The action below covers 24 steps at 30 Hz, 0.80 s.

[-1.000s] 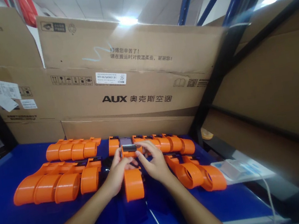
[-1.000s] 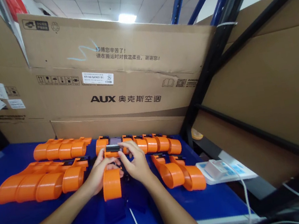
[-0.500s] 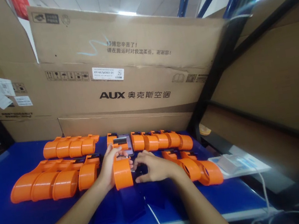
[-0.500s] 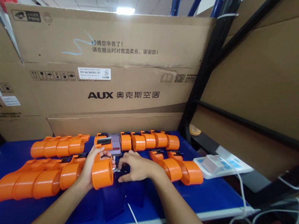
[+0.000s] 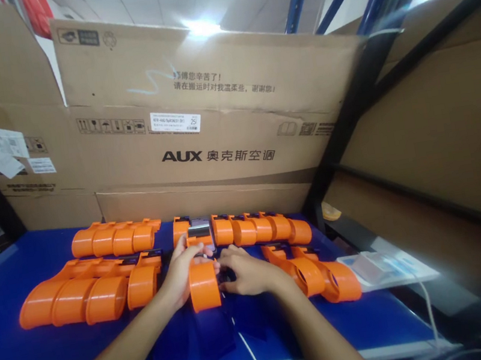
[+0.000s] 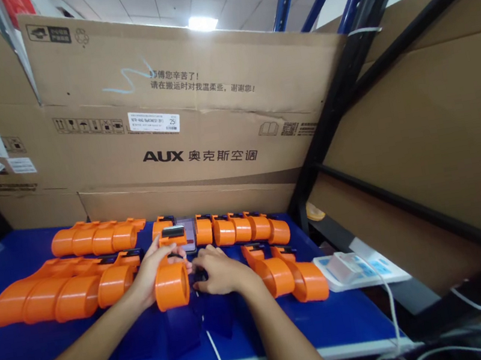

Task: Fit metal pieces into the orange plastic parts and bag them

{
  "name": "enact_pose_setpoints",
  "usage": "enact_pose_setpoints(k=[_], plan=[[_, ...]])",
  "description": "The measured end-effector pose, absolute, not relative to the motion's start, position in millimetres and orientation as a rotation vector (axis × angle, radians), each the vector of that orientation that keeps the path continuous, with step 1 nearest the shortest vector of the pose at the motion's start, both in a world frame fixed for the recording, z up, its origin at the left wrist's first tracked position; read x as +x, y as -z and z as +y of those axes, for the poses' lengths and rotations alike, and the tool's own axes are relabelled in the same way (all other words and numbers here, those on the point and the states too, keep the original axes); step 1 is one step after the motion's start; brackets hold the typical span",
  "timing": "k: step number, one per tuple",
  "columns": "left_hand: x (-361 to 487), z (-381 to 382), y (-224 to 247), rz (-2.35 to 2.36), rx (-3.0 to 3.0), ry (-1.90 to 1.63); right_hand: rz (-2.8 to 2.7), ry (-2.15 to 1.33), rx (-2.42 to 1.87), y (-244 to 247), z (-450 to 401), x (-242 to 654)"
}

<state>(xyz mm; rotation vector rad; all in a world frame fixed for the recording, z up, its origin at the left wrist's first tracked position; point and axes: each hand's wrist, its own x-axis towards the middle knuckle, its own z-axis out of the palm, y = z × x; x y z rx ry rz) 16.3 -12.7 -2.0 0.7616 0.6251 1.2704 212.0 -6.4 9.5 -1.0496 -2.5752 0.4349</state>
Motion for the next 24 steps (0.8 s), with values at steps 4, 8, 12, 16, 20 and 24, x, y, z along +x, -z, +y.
enact_pose_setpoints(k=[4, 8, 12, 16, 20, 24], plan=[[18.2, -14.5, 0.1, 0.628, 0.778, -1.252, -2.535, -0.463, -1.006, -11.1, -4.0, 211.9], [16.9, -11.8, 1.6, 0.664, 0.832, -1.283, -2.448, -0.446, -0.965, -15.2, -0.2, 213.4], [13.7, -7.1, 2.7, 0.717, 0.869, -1.32, -2.204, -0.337, -1.035, -18.2, 5.8, 215.7], [15.0, -7.1, 2.9, 0.723, 0.834, -1.333, -1.879, -0.394, -1.026, -15.8, 10.8, 213.8], [17.9, -7.4, 5.2, 0.744, 0.893, -1.324, -1.723, -0.582, -0.932, -12.7, 9.6, 206.0], [18.0, -5.6, 7.8, 0.772, 0.976, -1.307, -1.793, -0.609, -0.948, -16.5, 4.3, 201.3]])
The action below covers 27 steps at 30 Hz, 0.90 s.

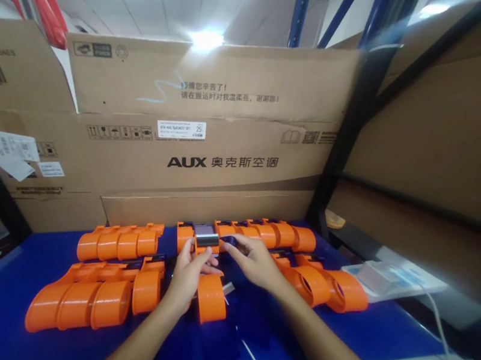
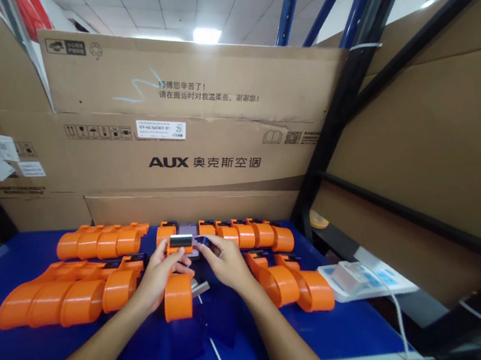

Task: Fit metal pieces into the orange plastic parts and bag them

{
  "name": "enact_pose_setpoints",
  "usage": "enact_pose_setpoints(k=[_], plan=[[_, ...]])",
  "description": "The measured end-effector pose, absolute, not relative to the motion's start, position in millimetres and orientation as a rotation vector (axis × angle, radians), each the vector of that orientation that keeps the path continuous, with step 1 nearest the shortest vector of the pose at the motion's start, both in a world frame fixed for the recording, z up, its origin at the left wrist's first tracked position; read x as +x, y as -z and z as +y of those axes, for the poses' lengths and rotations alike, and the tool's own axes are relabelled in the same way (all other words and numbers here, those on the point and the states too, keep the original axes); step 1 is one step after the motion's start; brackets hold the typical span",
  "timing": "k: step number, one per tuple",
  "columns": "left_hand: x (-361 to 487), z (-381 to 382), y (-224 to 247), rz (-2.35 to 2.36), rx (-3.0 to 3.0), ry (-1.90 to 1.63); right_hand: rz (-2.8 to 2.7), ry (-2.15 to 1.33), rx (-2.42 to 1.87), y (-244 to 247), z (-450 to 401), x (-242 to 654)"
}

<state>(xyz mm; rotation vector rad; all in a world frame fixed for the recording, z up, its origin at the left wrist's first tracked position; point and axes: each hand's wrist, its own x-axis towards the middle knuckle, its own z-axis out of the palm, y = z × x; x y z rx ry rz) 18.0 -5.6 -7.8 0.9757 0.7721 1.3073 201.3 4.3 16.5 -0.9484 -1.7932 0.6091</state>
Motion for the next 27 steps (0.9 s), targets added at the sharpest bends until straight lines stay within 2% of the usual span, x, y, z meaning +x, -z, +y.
enact_pose_setpoints(k=[11, 19, 27], plan=[[20.4, -8.9, 8.0, 0.805, 1.082, -1.305, -1.758, -0.669, -0.976, -1.0, 10.4, 200.1], [21.4, -9.9, 7.9, 0.796, 1.096, -1.299, -1.832, -0.458, -0.916, -6.2, 10.4, 196.9], [18.8, -7.1, 10.0, 0.827, 1.066, -1.299, -1.751, -0.552, -0.938, 0.8, 9.9, 194.7]])
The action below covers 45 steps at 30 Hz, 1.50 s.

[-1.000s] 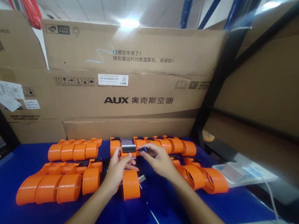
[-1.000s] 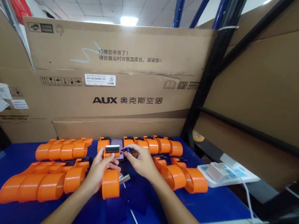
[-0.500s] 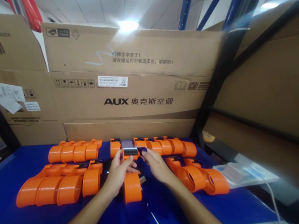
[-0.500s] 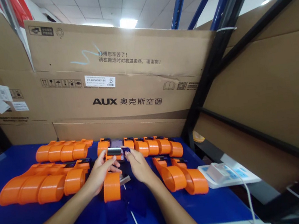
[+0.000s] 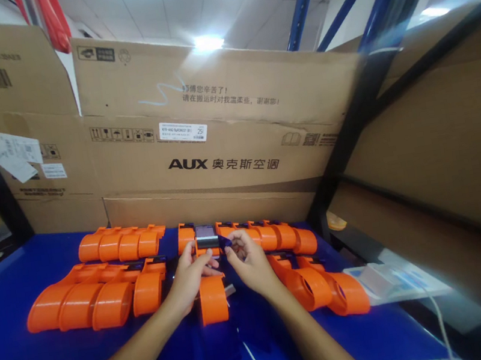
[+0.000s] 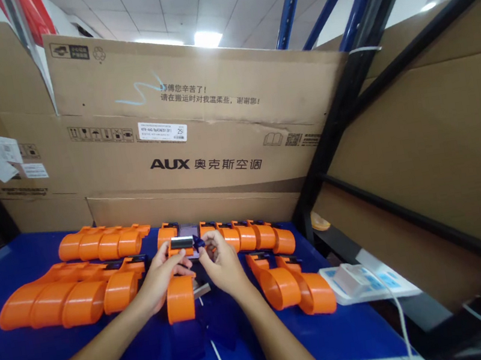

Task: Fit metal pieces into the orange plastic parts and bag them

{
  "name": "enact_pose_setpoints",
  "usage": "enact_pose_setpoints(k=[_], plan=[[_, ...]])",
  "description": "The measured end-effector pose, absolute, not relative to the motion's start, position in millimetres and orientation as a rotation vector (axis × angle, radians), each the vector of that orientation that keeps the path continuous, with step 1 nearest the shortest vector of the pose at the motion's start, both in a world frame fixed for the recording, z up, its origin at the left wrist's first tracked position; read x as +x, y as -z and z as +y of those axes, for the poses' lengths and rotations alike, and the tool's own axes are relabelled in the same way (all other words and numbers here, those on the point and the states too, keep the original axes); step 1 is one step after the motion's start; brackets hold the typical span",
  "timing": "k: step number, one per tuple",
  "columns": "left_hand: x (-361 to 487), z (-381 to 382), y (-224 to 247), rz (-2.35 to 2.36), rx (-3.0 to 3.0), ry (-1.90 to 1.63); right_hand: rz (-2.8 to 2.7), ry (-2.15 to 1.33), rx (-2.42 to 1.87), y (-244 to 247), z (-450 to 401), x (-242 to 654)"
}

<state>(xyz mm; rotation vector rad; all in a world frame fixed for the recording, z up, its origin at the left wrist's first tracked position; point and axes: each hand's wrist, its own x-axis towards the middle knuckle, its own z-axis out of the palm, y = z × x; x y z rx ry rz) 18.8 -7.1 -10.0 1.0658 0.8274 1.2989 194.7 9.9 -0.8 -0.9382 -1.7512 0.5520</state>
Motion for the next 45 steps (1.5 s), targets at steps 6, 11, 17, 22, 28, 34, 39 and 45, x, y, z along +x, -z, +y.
enact_pose_setpoints(k=[6, 11, 17, 22, 28, 34, 39, 45], plan=[[19.6, -6.1, 10.4, 0.809, 1.046, -1.303, -1.847, -0.47, -1.05, -4.9, 0.4, 194.4], [19.5, -4.7, 11.9, 0.801, 1.043, -1.299, -1.889, -0.394, -1.015, -10.1, -4.9, 192.4], [19.6, -4.5, 12.0, 0.784, 1.041, -1.295, -1.95, -0.322, -0.947, -10.9, -2.3, 194.1], [21.1, -4.7, 13.1, 0.776, 1.039, -1.303, -1.999, -0.295, -0.918, -11.4, -1.2, 195.7], [23.4, -6.4, 11.5, 0.764, 0.986, -1.324, -2.019, -0.31, -0.871, -14.9, -3.9, 195.6], [23.4, -18.5, 0.0, 0.628, 0.796, -1.238, -1.734, -0.54, -0.875, -13.7, -1.3, 198.0], [22.0, -24.0, -3.9, 0.58, 0.751, -1.094, -1.585, -0.949, -0.864, -14.5, 3.5, 198.8], [18.9, -16.8, -1.9, 0.577, 0.725, -1.08, -1.519, -1.281, -0.715, -20.5, -0.6, 196.2]])
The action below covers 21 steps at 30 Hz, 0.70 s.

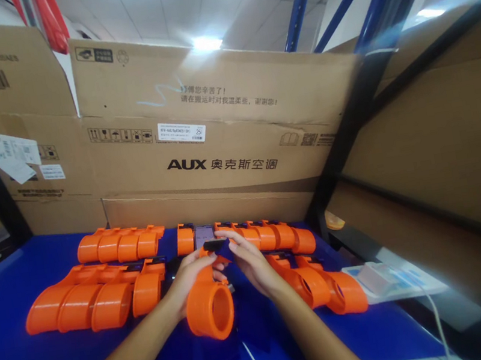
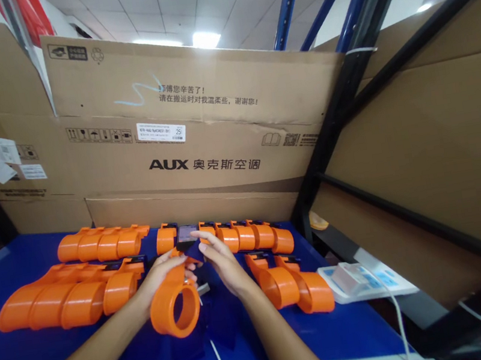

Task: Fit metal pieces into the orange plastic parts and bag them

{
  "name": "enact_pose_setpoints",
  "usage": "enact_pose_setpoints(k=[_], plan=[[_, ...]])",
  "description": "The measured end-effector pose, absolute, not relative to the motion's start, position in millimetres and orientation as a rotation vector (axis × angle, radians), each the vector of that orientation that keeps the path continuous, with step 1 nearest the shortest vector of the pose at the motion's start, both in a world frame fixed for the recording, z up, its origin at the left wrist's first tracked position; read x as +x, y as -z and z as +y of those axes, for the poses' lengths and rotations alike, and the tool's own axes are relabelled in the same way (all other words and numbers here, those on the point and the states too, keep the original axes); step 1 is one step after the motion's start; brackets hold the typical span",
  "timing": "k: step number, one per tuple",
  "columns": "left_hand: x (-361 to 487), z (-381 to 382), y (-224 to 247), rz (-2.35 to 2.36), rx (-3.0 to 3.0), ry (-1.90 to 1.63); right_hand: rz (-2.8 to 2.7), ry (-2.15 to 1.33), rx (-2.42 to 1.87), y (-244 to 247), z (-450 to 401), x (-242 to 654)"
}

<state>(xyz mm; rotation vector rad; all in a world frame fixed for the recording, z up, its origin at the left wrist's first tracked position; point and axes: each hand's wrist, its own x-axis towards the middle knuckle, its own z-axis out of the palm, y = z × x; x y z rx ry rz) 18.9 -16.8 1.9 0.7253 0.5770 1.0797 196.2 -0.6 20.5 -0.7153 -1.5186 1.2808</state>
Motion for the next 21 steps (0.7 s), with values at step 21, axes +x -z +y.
enact_pose_setpoints(k=[21], plan=[[21.9, -20.0, -3.2, 0.616, 0.963, -1.14, -1.569, -0.999, -0.811, -13.6, -3.0, 182.1]])
